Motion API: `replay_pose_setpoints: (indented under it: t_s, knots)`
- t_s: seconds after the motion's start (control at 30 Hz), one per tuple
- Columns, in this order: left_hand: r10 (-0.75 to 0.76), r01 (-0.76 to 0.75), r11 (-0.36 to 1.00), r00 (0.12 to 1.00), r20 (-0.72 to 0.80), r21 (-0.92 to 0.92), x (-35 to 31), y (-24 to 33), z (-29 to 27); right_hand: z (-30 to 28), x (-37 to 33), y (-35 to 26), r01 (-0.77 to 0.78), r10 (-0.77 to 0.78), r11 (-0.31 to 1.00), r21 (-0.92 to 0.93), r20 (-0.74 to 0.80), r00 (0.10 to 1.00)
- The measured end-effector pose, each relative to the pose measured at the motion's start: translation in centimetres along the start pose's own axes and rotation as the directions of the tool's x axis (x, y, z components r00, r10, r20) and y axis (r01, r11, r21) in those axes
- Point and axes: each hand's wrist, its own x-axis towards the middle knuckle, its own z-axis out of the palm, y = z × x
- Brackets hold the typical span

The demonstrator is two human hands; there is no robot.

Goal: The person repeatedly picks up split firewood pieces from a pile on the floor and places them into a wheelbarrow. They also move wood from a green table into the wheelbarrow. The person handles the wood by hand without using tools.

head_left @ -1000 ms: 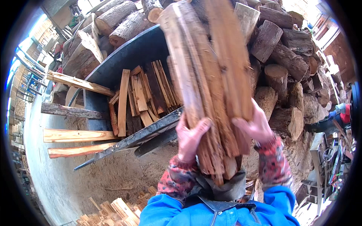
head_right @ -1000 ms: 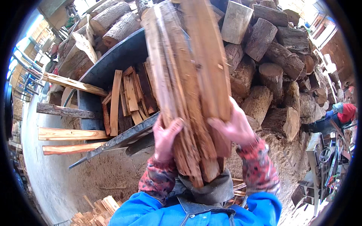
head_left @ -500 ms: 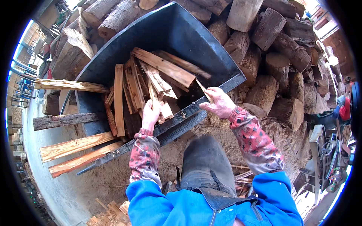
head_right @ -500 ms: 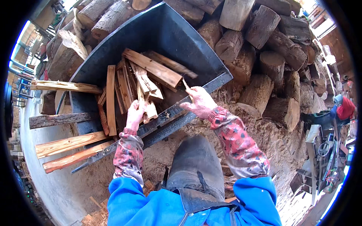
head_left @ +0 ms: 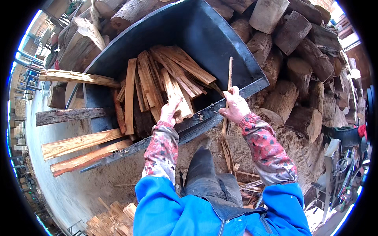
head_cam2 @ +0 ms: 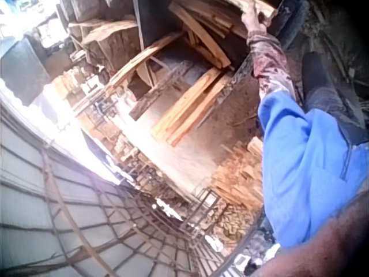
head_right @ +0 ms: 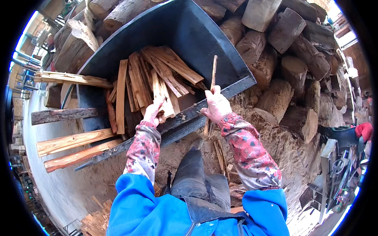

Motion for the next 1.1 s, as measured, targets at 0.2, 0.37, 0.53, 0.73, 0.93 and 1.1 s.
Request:
replay_pose_setpoints:
  t_s: [0.2, 0.37, 0.53, 0.73, 0.93, 1.1]
  knots:
    - [-0.092, 0.089, 0.995, 0.994, 0.058, 0.054, -1.7, 2.2, -2.6, 2.3, 1.0, 0.3, 0.092, -0.087, 0.995, 0.028, -0.145, 0.986]
    - [-0.067, 0.057, 0.990, 0.995, 0.073, 0.132, -6.8, 3.5, -9.9, 2.5, 0.5, 0.6, 0.139, -0.108, 0.983, 0.120, -0.233, 0.966]
    - [0.287, -0.284, 0.907, 0.957, 0.037, 0.312, -15.0, 7.6, -13.6, 3.0, 0.6, 1.2, 0.172, -0.135, 0.979, 0.109, -0.285, 0.949]
    - [0.616, -0.233, 0.452, 0.780, -0.112, 0.861, -10.7, 12.0, -24.1, 3.0, 1.0, 1.4, 0.200, -0.155, 0.969, 0.144, -0.276, 0.949]
    - [0.520, 0.031, 0.390, 0.818, -0.248, 0.920, -3.7, 7.8, -30.3, 2.7, 0.7, 0.9, 0.210, -0.160, 0.965, 0.158, -0.279, 0.947]
    - [0.274, 0.103, 0.457, 0.929, -0.250, 0.884, -1.1, 4.0, -29.9, 2.6, 0.8, 0.3, 0.185, -0.133, 0.959, 0.214, -0.236, 0.963]
